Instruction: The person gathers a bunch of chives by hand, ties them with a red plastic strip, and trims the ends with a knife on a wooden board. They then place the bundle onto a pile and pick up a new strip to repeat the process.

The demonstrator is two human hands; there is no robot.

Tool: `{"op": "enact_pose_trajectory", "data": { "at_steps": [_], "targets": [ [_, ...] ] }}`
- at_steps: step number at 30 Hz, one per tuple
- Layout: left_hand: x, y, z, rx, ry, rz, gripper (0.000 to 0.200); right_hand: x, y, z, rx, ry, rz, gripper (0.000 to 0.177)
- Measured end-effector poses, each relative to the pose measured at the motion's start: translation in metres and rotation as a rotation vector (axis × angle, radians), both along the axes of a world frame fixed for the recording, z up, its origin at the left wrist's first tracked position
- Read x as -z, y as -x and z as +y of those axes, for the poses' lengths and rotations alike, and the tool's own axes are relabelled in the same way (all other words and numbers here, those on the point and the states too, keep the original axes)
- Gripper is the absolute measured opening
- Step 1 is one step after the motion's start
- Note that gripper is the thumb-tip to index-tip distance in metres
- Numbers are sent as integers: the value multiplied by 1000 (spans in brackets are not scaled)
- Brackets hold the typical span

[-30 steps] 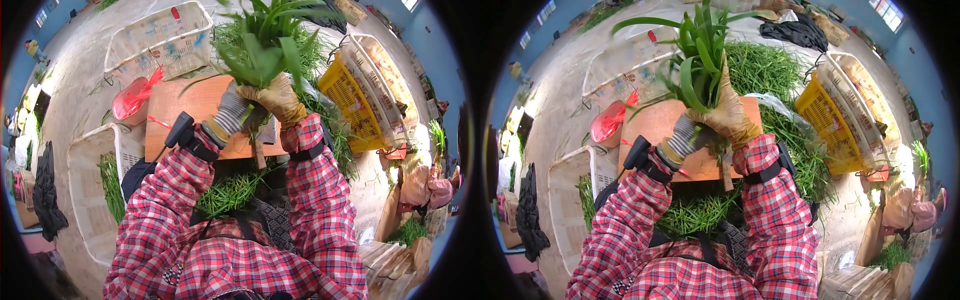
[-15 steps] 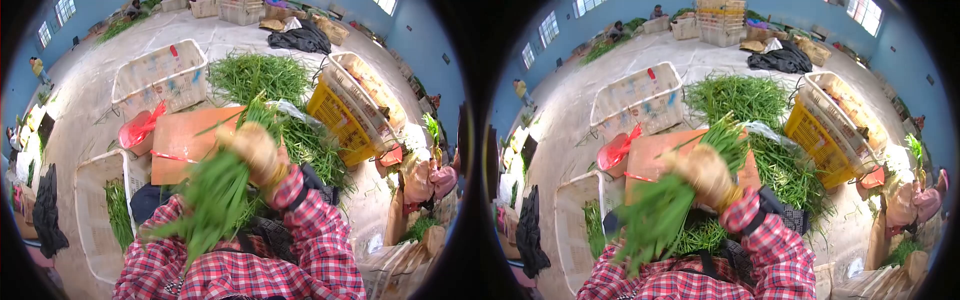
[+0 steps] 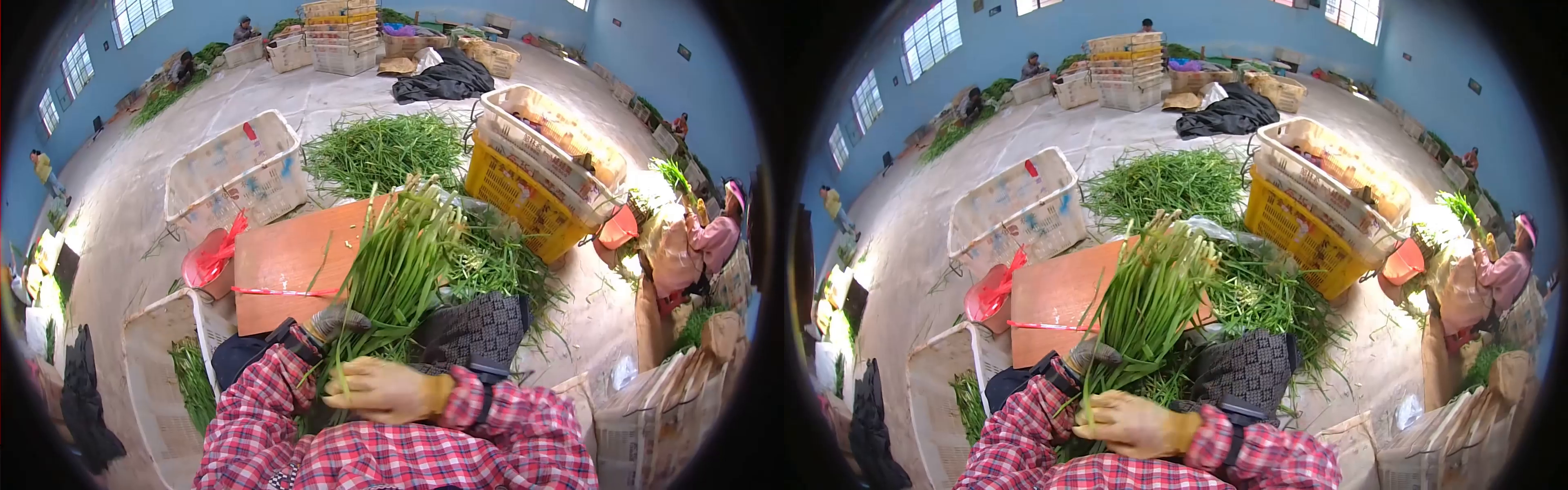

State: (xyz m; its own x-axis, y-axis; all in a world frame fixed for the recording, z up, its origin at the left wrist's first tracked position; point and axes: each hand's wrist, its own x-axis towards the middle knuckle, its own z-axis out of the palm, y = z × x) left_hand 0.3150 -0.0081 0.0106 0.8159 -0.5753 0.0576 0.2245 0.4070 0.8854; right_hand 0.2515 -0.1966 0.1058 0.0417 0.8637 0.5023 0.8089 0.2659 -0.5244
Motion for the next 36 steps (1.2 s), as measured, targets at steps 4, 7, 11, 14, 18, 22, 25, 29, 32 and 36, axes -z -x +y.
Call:
{"op": "enact_pose_trajectory", "data": {
  "at_steps": [4,7,11,14,18,22,25,29,32,36],
  "targets": [
    [-3,5,10,-15,-161,-134,62,-6,-45,-100,809,-384,646,50],
    [5,16,10,-32,-326,-293,63,29,-78,-99,697,-650,1113,100],
    [-29,45,-6,-69,-189,-207,72,39,-84,-57,295,-634,1252,110],
    [-32,63,-16,-259,-576,-348,75,55,-82,-56,196,-611,1361,96],
    [-53,92,-36,-466,-1228,-292,85,57,-67,-50,119,-614,1675,78],
    [-58,109,-43,-381,-1274,-389,97,62,-66,-41,128,-602,1831,62],
    [-55,115,-33,-282,-1430,-469,99,94,-67,-26,174,-622,1775,55],
    [-113,109,6,-204,-1329,-428,66,132,-72,-20,269,-694,1818,48],
    [-121,105,35,-779,-944,-283,70,112,-67,-16,220,-752,1915,46],
    [-90,74,18,-702,-803,-461,111,108,-65,-6,264,-789,1955,40]
  ]
}}
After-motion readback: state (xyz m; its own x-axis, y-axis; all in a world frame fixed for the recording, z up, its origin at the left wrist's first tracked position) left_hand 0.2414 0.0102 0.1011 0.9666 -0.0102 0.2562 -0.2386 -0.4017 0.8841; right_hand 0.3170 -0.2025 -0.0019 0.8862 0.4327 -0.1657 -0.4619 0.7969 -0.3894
